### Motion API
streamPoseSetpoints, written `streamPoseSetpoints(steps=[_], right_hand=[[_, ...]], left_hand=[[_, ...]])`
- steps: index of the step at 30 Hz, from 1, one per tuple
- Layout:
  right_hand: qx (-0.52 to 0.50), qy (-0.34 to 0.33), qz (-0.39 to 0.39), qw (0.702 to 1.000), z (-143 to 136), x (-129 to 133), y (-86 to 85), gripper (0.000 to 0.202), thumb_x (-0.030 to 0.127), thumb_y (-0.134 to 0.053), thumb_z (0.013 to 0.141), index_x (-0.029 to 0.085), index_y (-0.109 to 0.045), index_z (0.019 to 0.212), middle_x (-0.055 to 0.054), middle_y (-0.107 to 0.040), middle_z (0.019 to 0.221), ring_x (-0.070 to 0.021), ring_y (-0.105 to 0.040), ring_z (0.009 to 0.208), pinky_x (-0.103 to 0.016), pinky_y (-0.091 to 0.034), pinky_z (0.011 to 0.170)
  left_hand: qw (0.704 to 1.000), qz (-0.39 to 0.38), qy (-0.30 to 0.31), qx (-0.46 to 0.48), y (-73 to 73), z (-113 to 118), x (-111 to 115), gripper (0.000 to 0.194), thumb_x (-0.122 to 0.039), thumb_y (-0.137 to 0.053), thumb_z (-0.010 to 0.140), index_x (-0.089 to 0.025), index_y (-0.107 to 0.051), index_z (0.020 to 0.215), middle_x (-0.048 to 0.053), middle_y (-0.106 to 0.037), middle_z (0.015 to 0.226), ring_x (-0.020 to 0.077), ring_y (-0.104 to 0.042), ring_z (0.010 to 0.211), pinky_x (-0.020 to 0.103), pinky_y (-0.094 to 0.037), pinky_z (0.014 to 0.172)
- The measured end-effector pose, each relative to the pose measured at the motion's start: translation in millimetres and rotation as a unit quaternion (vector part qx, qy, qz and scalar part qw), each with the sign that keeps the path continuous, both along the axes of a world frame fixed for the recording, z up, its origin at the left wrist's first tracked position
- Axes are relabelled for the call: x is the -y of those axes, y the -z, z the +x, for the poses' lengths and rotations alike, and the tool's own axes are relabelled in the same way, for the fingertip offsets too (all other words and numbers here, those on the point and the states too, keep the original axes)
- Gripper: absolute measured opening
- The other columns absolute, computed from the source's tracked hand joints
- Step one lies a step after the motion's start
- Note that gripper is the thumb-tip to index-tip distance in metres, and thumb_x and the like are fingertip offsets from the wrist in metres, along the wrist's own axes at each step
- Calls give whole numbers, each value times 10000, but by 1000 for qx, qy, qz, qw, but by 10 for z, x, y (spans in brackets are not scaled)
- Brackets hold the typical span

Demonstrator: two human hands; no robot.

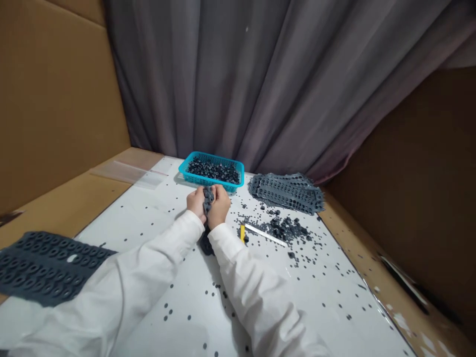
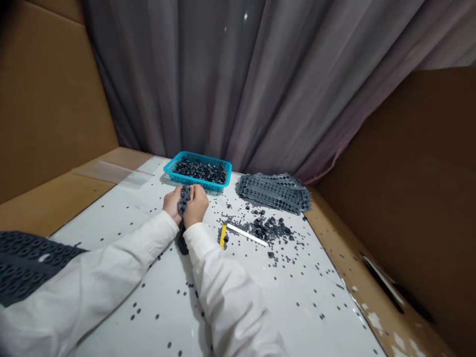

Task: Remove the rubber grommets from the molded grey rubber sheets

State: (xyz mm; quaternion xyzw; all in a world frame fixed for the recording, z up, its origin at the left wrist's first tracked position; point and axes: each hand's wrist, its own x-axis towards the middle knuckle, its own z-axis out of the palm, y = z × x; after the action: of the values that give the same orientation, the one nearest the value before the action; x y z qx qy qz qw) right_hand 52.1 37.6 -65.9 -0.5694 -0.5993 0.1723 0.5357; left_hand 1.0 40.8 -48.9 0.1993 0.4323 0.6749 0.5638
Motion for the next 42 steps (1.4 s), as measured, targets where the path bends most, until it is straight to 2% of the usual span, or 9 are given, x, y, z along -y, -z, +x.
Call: streamPoseSetpoints(steps=[7,8,12,14,24,29,33,38,42], right_hand=[[-2,-225,35,974,634,294,-519,260,382,-416,876,180,-570,821,5,-525,665,-126,-502,619,-239,-418,617],[-18,-228,51,972,705,354,-609,264,379,-398,888,180,-570,865,1,-527,684,-124,-508,628,-241,-423,619],[34,-217,71,973,790,603,-888,229,354,-414,893,184,-552,827,2,-526,676,-118,-493,612,-246,-407,599],[112,-232,51,965,749,694,-960,200,352,-467,869,185,-533,782,4,-524,653,-122,-479,599,-250,-391,582],[241,-262,-13,934,727,732,-927,187,273,-439,890,207,-430,715,19,-477,588,-115,-409,521,-242,-314,509],[248,-280,2,927,744,763,-936,210,232,-430,892,205,-439,684,26,-441,570,-106,-362,508,-238,-300,501],[212,-326,-4,921,800,740,-970,176,257,-465,884,196,-492,721,35,-460,566,-94,-383,504,-222,-311,499],[169,-329,24,929,780,628,-855,204,262,-437,899,176,-518,732,27,-495,603,-85,-433,541,-203,-340,546],[116,-167,107,973,576,523,-562,263,245,-411,896,177,-452,645,24,-446,586,-96,-419,541,-218,-319,559]], left_hand=[[959,141,186,-162,-420,-279,230,241,-306,-703,626,-146,-563,512,-29,-538,513,120,-453,525,241,-336,539],[940,176,205,-209,-494,-324,260,259,-297,-690,653,-154,-546,492,-33,-511,508,122,-432,538,244,-319,547],[787,345,178,-480,-681,-391,382,358,-299,-485,832,-194,-433,493,-32,-400,511,145,-386,560,269,-285,568],[752,373,168,-517,-700,-379,439,353,-282,-427,863,-200,-426,520,-25,-398,523,153,-397,566,275,-287,568],[716,333,287,-541,-650,-425,427,368,-299,-393,877,-182,-474,538,-21,-449,539,136,-419,540,251,-299,533],[743,251,439,-438,-658,-478,392,430,-408,-409,850,-164,-586,544,3,-510,523,149,-415,529,252,-287,501],[782,210,486,-329,-621,-428,412,475,-490,-481,796,-164,-532,454,-19,-393,435,109,-298,447,245,-211,440],[892,129,384,-198,-456,-253,419,439,-485,-615,686,-168,-461,424,-43,-386,411,84,-300,415,228,-243,419],[961,86,241,-105,-320,-99,404,304,-403,-659,646,-165,-521,517,-50,-467,471,92,-399,461,216,-342,460]])
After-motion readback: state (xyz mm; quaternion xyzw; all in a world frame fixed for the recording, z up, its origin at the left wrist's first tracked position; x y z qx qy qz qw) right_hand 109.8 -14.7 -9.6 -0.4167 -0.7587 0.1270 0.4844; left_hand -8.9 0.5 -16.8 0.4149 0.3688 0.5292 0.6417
